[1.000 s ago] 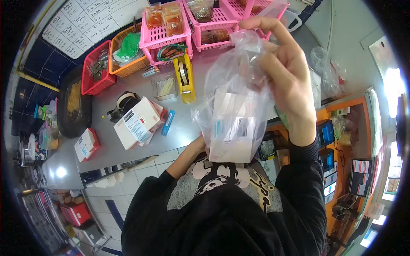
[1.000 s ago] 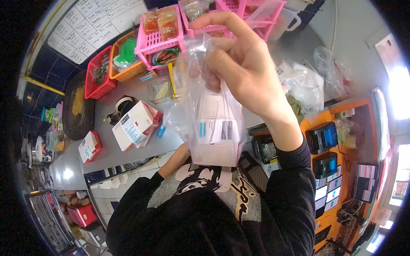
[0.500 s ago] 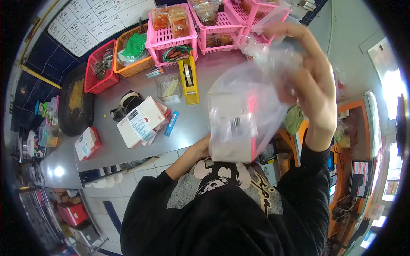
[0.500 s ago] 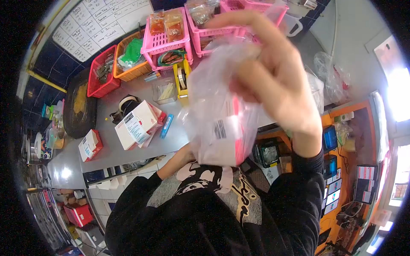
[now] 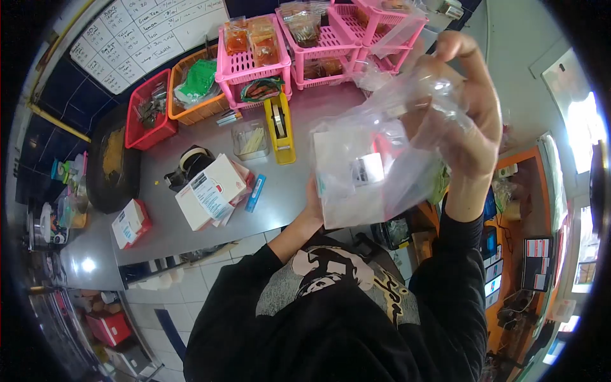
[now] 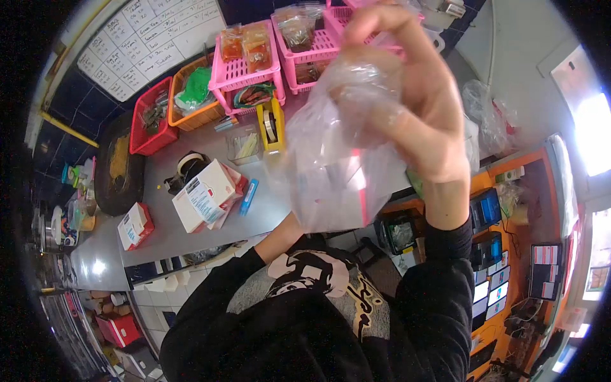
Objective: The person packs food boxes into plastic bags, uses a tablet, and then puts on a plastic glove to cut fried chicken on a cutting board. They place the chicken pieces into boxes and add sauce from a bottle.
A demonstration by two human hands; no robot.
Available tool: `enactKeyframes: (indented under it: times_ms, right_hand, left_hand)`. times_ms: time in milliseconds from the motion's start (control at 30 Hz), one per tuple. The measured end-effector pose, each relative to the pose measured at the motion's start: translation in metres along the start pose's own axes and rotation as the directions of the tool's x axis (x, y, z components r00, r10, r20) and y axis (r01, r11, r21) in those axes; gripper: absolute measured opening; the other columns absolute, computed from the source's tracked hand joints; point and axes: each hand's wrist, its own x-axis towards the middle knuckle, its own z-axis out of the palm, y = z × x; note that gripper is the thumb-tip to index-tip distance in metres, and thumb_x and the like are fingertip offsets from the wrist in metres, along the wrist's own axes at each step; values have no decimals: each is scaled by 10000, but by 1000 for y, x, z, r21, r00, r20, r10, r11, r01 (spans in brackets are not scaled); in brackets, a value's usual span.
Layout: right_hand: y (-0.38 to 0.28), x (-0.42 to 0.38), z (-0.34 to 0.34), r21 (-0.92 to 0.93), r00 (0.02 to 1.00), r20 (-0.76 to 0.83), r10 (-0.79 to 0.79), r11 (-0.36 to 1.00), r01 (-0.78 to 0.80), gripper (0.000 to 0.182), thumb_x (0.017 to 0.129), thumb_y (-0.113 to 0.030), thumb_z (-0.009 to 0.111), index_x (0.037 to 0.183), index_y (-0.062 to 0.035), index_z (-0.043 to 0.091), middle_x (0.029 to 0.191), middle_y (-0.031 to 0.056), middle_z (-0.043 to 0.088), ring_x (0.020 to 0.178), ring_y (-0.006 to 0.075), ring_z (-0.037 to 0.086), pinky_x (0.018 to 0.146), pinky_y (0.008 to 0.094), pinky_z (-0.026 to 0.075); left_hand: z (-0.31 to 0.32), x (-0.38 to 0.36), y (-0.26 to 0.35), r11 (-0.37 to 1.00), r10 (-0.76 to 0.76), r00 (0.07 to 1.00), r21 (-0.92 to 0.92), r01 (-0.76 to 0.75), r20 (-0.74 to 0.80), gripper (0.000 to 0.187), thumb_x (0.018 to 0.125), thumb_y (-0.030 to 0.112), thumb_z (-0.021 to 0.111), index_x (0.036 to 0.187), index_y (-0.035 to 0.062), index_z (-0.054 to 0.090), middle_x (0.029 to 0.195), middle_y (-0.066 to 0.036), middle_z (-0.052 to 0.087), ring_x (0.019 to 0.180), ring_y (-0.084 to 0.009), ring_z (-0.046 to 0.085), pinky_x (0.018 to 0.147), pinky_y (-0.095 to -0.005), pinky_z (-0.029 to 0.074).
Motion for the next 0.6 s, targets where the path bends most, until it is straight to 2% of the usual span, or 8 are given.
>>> enactKeyframes:
  times_ms: [33, 67, 133, 200, 333, 433, 533, 600]
  right_hand:
    - [-2, 4, -3, 12, 997, -78, -30, 999, 31, 566, 768, -151, 611, 1195, -2, 270, 825, 75, 475, 524, 85, 435, 446, 239, 341]
    - [-9, -2, -26, 160, 993, 35, 113, 980, -117, 585, 765, -147, 607, 1208, -3, 252, 894, 105, 493, 572, 78, 473, 424, 211, 328]
    - [-16, -5, -30, 294, 973, -13, 232, 931, -218, 593, 715, -95, 621, 1187, 24, 281, 777, 95, 549, 504, 114, 505, 428, 231, 416]
    - [-28, -14, -32, 322, 984, 23, 175, 931, -173, 540, 728, -85, 625, 1161, 26, 322, 769, 108, 564, 501, 122, 519, 421, 237, 418]
    - [-45, -46, -23, 369, 968, 249, 15, 923, -109, 433, 754, -66, 633, 1109, 29, 403, 752, 135, 594, 493, 139, 546, 407, 249, 421]
    - [-59, -65, -25, 381, 923, 382, -43, 917, -115, 354, 774, -52, 638, 1070, 32, 464, 739, 156, 617, 488, 151, 567, 397, 259, 423]
    - [-76, -72, -33, 376, 899, 432, -69, 920, -110, 301, 787, -43, 642, 1044, 33, 504, 730, 169, 632, 484, 159, 581, 390, 265, 424]
    - [-91, -66, -35, 309, 837, 544, -67, 943, -125, 122, 836, -60, 608, 930, 9, 571, 681, 188, 642, 488, 207, 610, 380, 274, 433]
  left_hand:
    - [28, -3, 13, 905, -44, 967, -400, 144, 250, 778, 830, 604, 431, 1374, 64, 298, 1327, -160, 418, 1216, -314, 427, 1004, -484, 357]
    - [16, -7, 6, 904, -41, 967, -403, 142, 250, 778, 830, 604, 431, 1374, 64, 298, 1327, -160, 418, 1216, -314, 427, 1004, -484, 357]
    - [-13, -14, -11, 973, -117, 992, -208, 104, -53, 862, 784, 653, 470, 1382, 60, 285, 1329, -163, 418, 1218, -332, 418, 1020, -474, 338]
    - [-24, -20, -16, 979, -173, 980, -129, 160, -100, 864, 783, 655, 471, 1380, 59, 287, 1329, -164, 419, 1216, -331, 420, 1021, -473, 337]
    - [-19, -39, -13, 967, -246, 964, -96, 237, -103, 867, 780, 657, 475, 1377, 57, 291, 1329, -164, 419, 1213, -330, 423, 1022, -470, 336]
    - [-17, -51, -13, 960, -275, 954, -90, 265, -122, 869, 778, 659, 477, 1375, 55, 294, 1329, -164, 420, 1211, -329, 425, 1023, -468, 335]
    - [-17, -62, -14, 953, -302, 943, -84, 292, -139, 871, 776, 661, 480, 1373, 54, 297, 1328, -164, 420, 1208, -329, 427, 1024, -466, 333]
    - [-18, -69, -16, 947, -320, 936, -76, 312, -148, 872, 775, 663, 482, 1372, 53, 300, 1328, -164, 421, 1207, -328, 428, 1025, -465, 333]
